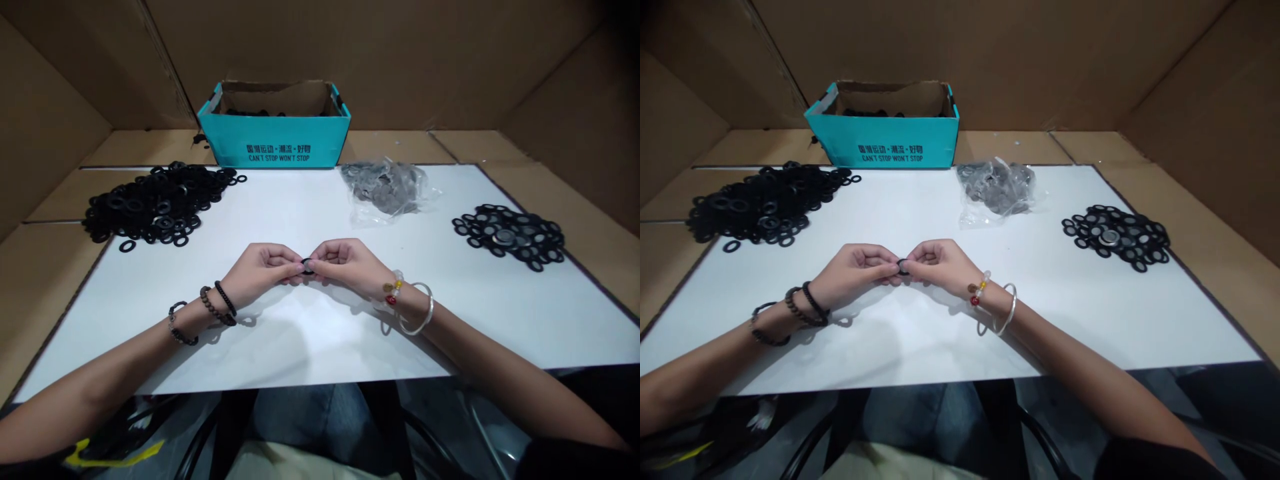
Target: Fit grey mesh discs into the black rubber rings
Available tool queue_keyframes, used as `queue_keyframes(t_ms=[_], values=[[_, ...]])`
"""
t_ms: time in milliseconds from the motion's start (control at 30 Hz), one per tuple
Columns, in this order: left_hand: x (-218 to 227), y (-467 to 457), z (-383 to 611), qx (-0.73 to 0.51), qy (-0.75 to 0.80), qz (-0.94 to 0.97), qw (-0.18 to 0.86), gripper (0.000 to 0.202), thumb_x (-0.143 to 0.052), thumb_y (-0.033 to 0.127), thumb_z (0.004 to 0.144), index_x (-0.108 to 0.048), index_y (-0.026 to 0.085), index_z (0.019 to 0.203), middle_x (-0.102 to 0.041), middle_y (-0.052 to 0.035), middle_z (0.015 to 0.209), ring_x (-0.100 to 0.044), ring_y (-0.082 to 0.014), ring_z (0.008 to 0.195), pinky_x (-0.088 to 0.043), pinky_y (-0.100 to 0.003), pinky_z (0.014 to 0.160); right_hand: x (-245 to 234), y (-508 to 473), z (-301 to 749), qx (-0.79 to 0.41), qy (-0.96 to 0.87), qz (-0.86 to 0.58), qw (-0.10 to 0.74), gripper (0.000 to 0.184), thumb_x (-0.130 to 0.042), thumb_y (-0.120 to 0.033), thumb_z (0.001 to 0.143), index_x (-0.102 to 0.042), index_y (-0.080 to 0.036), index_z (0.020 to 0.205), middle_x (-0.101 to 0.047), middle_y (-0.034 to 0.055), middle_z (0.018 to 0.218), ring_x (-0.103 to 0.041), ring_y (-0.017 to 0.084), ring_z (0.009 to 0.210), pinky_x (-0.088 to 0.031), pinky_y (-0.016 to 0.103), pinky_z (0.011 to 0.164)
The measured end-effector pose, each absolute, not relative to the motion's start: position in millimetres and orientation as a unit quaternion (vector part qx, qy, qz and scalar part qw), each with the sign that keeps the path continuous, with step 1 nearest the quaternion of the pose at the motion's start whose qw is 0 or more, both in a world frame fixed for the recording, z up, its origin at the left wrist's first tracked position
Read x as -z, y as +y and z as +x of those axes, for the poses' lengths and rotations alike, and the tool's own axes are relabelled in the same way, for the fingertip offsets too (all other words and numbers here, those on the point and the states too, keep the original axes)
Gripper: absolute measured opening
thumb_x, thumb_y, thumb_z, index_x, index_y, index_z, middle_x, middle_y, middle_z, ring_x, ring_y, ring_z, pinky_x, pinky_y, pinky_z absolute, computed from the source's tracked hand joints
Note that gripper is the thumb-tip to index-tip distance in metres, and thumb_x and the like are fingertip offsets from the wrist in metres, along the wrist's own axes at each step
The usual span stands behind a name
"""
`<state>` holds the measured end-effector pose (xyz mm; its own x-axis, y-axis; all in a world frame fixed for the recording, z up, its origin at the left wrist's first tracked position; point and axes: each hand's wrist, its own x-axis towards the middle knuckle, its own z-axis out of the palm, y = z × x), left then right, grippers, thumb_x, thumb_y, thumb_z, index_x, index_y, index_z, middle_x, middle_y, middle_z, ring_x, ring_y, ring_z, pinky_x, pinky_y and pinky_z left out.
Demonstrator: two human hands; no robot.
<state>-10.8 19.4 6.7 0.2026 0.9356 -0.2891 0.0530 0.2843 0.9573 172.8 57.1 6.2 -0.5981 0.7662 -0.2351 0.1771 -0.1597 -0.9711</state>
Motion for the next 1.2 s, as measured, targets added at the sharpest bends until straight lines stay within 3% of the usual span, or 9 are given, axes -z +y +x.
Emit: queue_keyframes(t_ms=[133, 233, 367, 633, 867, 1000, 1200], values=[[-8, 19, -11, -0.347, 0.511, 0.484, 0.620, 0.021, -0.073, 0.028, 0.065, -0.064, 0.011, 0.072, -0.070, -0.0053, 0.065, -0.064, -0.0124, 0.062, -0.051, -0.024, 0.064, -4, 53, 169, -0.606, -0.668, -0.354, 0.246, 0.017, -0.054, -0.030, 0.081, -0.055, -0.013, 0.076, -0.059, 0.0006, 0.066, -0.053, 0.007, 0.057, -0.040, 0.020, 0.053], [-6, 18, -11, -0.354, 0.493, 0.505, 0.614, 0.021, -0.071, 0.028, 0.068, -0.064, 0.011, 0.076, -0.070, -0.0059, 0.069, -0.065, -0.0139, 0.067, -0.052, -0.027, 0.069, -2, 49, 165, -0.505, -0.744, -0.347, 0.266, 0.016, -0.045, -0.028, 0.086, -0.052, -0.014, 0.081, -0.059, 0.0016, 0.071, -0.052, 0.008, 0.061, -0.041, 0.022, 0.057], [-1, 17, -10, -0.391, 0.478, 0.532, 0.579, 0.020, -0.070, 0.028, 0.070, -0.061, 0.012, 0.077, -0.067, -0.0038, 0.072, -0.065, -0.0142, 0.069, -0.052, -0.027, 0.069, -2, 44, 164, -0.399, -0.795, -0.358, 0.284, 0.013, -0.046, -0.026, 0.086, -0.052, -0.015, 0.081, -0.058, 0.0016, 0.071, -0.052, 0.009, 0.061, -0.040, 0.022, 0.057], [1, 10, 0, -0.483, 0.499, 0.557, 0.456, 0.011, -0.064, 0.024, 0.074, -0.059, 0.015, 0.078, -0.061, -0.0018, 0.075, -0.061, -0.0111, 0.067, -0.050, -0.020, 0.062, -14, 42, 167, -0.297, -0.825, -0.351, 0.329, 0.012, -0.049, -0.022, 0.083, -0.053, -0.015, 0.076, -0.057, 0.0004, 0.066, -0.050, 0.009, 0.058, -0.039, 0.021, 0.056], [-1, -1, 6, -0.532, 0.519, 0.588, 0.319, 0.001, -0.062, 0.015, 0.074, -0.064, 0.015, 0.074, -0.066, -0.0012, 0.071, -0.063, -0.0115, 0.066, -0.053, -0.020, 0.064, -23, 36, 168, -0.267, -0.829, -0.342, 0.353, 0.011, -0.051, -0.019, 0.082, -0.056, -0.013, 0.074, -0.058, 0.0005, 0.064, -0.051, 0.008, 0.058, -0.039, 0.020, 0.056], [-1, -1, 4, -0.524, 0.522, 0.576, 0.347, 0.001, -0.068, 0.016, 0.070, -0.067, 0.017, 0.069, -0.070, -0.0008, 0.067, -0.065, -0.0124, 0.062, -0.055, -0.021, 0.061, -23, 35, 172, -0.301, -0.823, -0.341, 0.341, 0.013, -0.054, -0.021, 0.081, -0.058, -0.013, 0.071, -0.060, 0.0006, 0.063, -0.052, 0.008, 0.057, -0.040, 0.020, 0.056], [-3, 2, 4, -0.505, 0.537, 0.523, 0.427, 0.013, -0.072, 0.028, 0.066, -0.068, 0.016, 0.069, -0.071, -0.0031, 0.069, -0.065, -0.0153, 0.063, -0.054, -0.025, 0.062, -24, 39, 174, -0.442, -0.758, -0.345, 0.332, 0.015, -0.058, -0.026, 0.079, -0.060, -0.014, 0.070, -0.064, 0.0012, 0.065, -0.057, 0.010, 0.059, -0.044, 0.021, 0.057]])
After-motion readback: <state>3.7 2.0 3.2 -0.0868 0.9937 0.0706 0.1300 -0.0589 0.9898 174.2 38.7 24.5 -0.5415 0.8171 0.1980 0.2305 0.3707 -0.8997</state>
